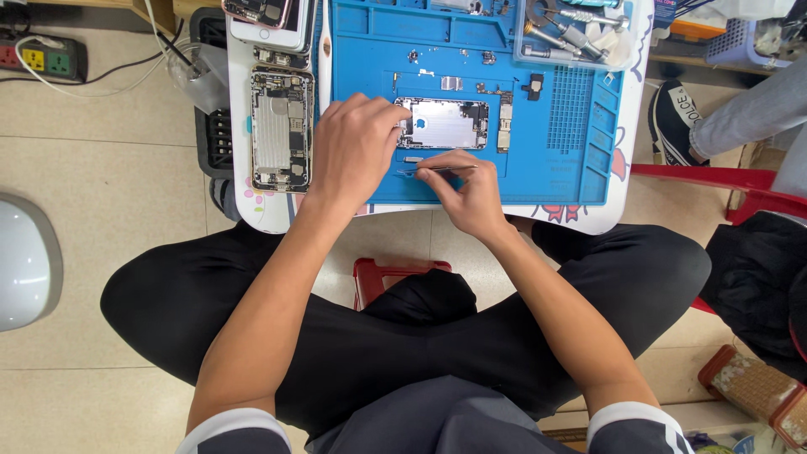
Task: The person uses tweezers to remove small components and screws from a disassembled smartphone motherboard placed on a blue work mat. They carefully lift and place various parts, including a camera module, onto the mat while working in a seated position.
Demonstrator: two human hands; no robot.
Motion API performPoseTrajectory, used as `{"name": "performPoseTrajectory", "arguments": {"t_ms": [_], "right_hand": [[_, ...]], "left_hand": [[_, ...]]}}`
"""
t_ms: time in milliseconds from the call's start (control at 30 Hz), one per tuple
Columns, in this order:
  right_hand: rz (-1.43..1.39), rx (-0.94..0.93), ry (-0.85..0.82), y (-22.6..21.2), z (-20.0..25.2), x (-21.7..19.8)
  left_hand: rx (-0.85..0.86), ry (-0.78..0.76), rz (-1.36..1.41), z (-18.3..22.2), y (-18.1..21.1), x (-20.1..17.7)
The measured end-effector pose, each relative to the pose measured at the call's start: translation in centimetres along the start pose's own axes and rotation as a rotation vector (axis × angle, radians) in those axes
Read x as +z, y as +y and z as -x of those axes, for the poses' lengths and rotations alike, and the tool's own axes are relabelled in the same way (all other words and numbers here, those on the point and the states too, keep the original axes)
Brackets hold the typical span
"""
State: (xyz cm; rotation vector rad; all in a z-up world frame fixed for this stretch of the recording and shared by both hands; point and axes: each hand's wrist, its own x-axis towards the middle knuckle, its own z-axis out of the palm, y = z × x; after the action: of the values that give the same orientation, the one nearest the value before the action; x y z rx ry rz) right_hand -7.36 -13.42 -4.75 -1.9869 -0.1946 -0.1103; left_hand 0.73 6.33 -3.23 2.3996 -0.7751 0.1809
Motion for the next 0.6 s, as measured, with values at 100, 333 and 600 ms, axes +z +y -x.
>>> {"name": "performPoseTrajectory", "arguments": {"t_ms": [100,333,600], "right_hand": [[0.022,-0.009,-0.009,-0.4,-0.1,0.5],[0.041,0.020,0.005,0.2,0.3,0.8],[0.047,0.028,-0.028,0.0,0.1,0.5]], "left_hand": [[0.015,-0.037,0.012,0.1,0.1,0.8],[0.020,-0.152,0.040,0.5,-0.3,2.0],[0.061,-0.189,-0.056,0.6,-1.4,3.2]]}}
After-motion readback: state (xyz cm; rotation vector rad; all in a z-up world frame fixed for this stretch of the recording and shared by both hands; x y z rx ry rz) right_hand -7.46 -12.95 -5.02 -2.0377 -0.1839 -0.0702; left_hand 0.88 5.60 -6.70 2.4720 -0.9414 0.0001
